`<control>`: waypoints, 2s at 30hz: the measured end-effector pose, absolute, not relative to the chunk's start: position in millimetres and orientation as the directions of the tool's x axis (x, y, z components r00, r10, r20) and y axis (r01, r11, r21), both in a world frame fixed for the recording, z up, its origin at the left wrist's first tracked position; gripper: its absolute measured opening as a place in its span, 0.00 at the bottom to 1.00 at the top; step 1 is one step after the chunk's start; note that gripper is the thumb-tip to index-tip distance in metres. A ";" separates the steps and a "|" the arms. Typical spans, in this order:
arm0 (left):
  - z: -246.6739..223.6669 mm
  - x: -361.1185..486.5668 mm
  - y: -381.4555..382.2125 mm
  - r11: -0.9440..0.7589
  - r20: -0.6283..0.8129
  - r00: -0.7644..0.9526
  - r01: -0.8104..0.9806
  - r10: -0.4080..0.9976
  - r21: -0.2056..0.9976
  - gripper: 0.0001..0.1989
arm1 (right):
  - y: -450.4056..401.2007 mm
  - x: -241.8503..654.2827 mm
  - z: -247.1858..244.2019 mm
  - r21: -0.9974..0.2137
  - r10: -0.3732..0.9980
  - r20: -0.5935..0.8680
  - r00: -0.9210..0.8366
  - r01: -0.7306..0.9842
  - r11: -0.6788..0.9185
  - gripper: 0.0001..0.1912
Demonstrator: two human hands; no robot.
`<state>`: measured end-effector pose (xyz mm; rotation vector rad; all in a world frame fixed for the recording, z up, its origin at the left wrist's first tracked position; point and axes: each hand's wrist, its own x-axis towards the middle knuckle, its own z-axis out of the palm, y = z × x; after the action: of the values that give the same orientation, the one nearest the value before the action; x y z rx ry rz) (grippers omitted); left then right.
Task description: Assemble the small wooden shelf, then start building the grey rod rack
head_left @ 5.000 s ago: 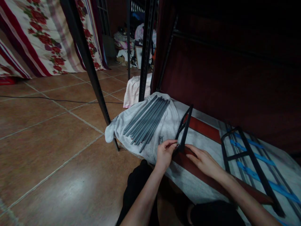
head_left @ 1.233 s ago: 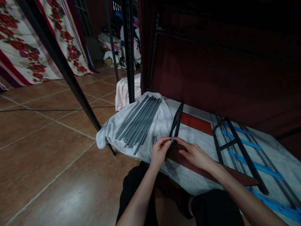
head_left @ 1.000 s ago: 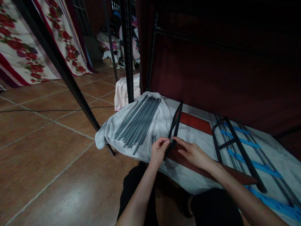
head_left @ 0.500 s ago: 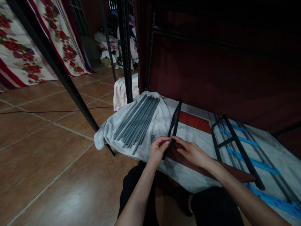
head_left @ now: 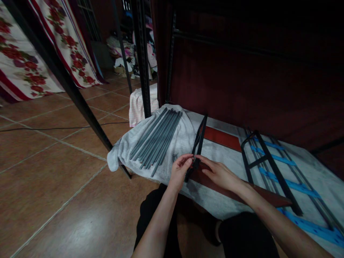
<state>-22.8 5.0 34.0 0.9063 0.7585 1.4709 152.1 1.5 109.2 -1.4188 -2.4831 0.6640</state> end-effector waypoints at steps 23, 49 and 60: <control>35.4 -21.4 4.5 -0.104 0.110 -0.013 -0.446 0.994 0.889 0.13 | 0.4 150.4 113.6 -0.481 0.857 -0.044 -0.513 0.763 0.432 0.35; 38.4 -18.3 5.1 -0.125 0.118 -0.043 -0.370 0.992 0.920 0.08 | 0.5 151.6 112.0 -0.455 0.858 -0.065 -0.509 0.781 0.428 0.34; 38.0 -17.9 3.4 -0.154 0.145 -0.051 -0.276 0.988 0.949 0.09 | 0.8 150.9 110.3 -0.452 0.860 -0.066 -0.506 0.783 0.427 0.33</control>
<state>-17.9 3.4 38.0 1.0876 0.9418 1.4618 150.9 0.8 110.3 -1.4559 -2.5009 0.6498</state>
